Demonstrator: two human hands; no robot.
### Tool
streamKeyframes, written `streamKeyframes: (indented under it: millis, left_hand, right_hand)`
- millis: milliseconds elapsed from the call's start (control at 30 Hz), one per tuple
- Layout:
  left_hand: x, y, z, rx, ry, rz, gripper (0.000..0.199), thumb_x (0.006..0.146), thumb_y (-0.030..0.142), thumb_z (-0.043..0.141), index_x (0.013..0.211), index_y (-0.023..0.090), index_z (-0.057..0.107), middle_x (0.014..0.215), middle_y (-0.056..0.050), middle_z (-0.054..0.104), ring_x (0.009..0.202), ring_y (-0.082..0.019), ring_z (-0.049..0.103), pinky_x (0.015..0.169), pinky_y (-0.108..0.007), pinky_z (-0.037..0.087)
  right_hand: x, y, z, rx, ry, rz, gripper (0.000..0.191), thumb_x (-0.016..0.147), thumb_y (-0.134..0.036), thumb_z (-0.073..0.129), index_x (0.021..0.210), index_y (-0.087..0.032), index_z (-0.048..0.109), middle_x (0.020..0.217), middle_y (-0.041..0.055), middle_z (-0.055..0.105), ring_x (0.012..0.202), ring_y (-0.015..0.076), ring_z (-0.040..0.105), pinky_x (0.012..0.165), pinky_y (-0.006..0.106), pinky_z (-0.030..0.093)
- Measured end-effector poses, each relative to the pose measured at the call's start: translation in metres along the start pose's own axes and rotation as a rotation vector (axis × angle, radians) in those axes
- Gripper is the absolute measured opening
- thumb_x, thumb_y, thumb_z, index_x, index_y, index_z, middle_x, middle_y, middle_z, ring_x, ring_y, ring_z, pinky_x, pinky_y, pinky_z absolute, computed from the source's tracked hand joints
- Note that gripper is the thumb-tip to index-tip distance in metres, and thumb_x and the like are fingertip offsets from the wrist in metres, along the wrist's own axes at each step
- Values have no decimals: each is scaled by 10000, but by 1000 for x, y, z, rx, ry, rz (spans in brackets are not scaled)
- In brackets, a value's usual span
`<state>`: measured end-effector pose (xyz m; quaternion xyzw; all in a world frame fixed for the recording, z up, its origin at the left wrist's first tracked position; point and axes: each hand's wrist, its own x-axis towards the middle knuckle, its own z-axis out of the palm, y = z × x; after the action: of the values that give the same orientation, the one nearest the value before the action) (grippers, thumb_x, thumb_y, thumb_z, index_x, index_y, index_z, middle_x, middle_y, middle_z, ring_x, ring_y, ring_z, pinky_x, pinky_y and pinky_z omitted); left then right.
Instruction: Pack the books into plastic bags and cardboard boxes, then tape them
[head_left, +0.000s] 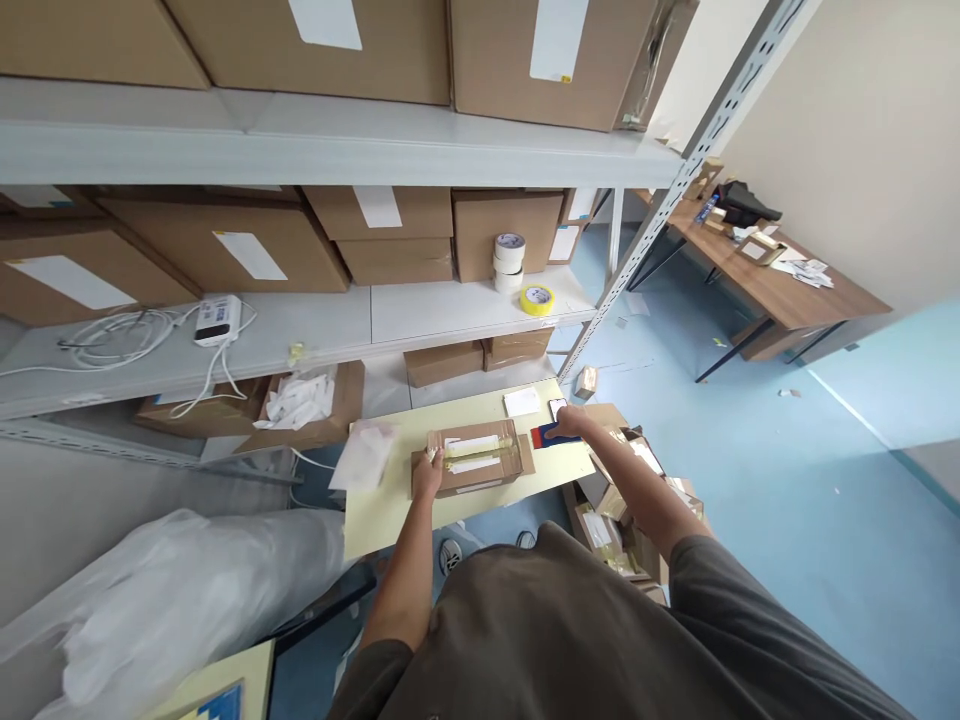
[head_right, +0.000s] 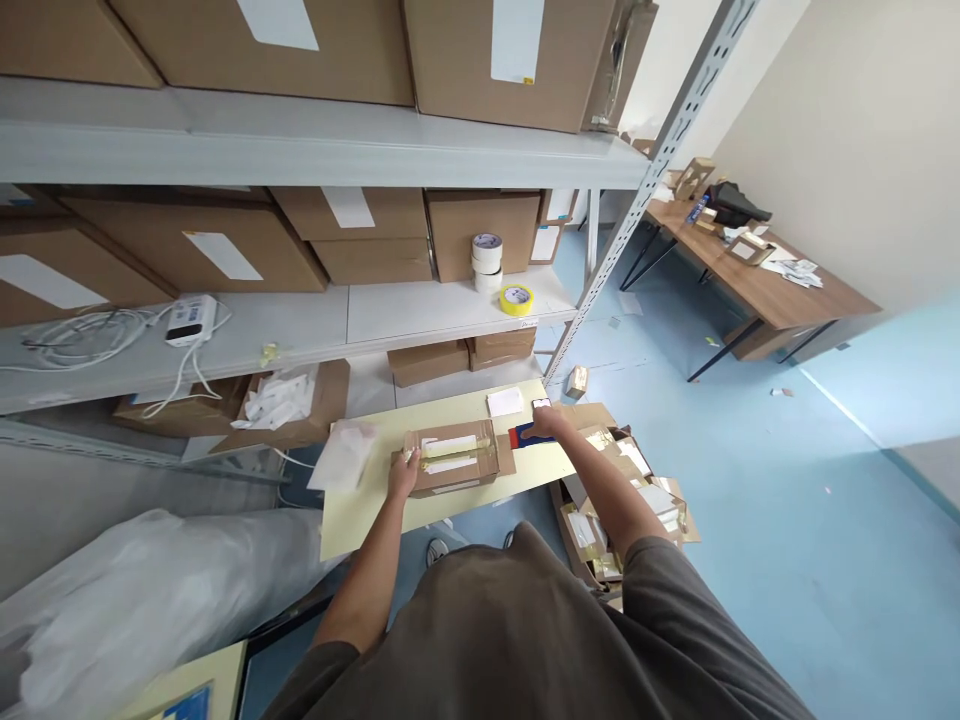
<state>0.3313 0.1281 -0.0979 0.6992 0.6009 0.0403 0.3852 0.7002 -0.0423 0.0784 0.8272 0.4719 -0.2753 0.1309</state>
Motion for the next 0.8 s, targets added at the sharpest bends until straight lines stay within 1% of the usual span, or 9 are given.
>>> streamKeyframes:
  millis: [133,200,267,367,467,533,600,700,800]
  left_hand:
    - [-2,5,-2,20,17,-17,531,1065,554,397,1341,166,632,1276,-194,752,1201,-340,705,956,-366,523]
    - [-3,7,-3,19,26,-21,503,1060,540,417,1315,170,642,1250,-188,761,1186,-339,710,943,-364,528]
    - [-4,9,-4,12,36,-28,475,1053,532,436,1284,179,654,1222,-176,772,1173,-336,714,936,-362,531]
    - [-6,12,-7,13,48,-34,452,1047,532,445,1246,194,668,1188,-165,781,1150,-337,719,929,-367,536]
    - [-9,15,-10,23,52,-35,441,1047,520,448,1236,191,672,1181,-172,777,1149,-345,718,931,-377,540]
    - [-11,17,-11,26,56,-43,430,1047,510,454,1233,188,670,1185,-176,772,1158,-346,716,934,-376,542]
    - [-12,19,-12,34,60,-54,426,1046,512,461,1227,188,668,1193,-180,768,1164,-349,715,933,-375,545]
    - [-11,19,-12,50,64,-64,430,1044,521,469,1230,185,662,1208,-186,764,1178,-356,711,944,-382,545]
    - [-10,19,-13,44,57,-46,430,1050,506,460,1256,177,646,1246,-192,756,1201,-350,702,967,-382,541]
  right_hand:
    - [2,10,7,65,12,-1,593,778,-617,851,1102,-124,787,1098,199,788,993,321,734,783,306,513]
    - [6,9,14,109,29,21,599,742,-617,881,1081,-131,794,1116,206,783,1027,343,726,819,328,521]
    - [13,-1,23,140,41,39,610,715,-613,901,1079,-135,799,1137,215,778,1058,361,721,853,351,530]
    - [25,-28,41,153,54,41,580,750,-569,886,1114,-125,796,1163,234,770,1088,375,719,898,380,542]
    - [30,-51,66,164,67,64,477,801,-429,854,1154,-116,784,1218,248,756,1174,380,694,962,389,531]
    - [27,-58,86,175,57,83,405,838,-375,814,1146,-113,783,1200,247,761,1164,364,701,947,375,535]
    - [22,-56,106,194,58,123,369,945,-403,692,1174,-124,768,1190,235,764,1122,335,721,905,362,543]
    - [16,-44,132,326,98,326,426,1052,-476,505,1257,-173,724,1215,191,764,1132,304,725,905,357,531]
    - [13,-30,149,414,74,426,414,1060,-442,479,1297,-188,704,1286,187,741,1221,305,694,954,362,510]
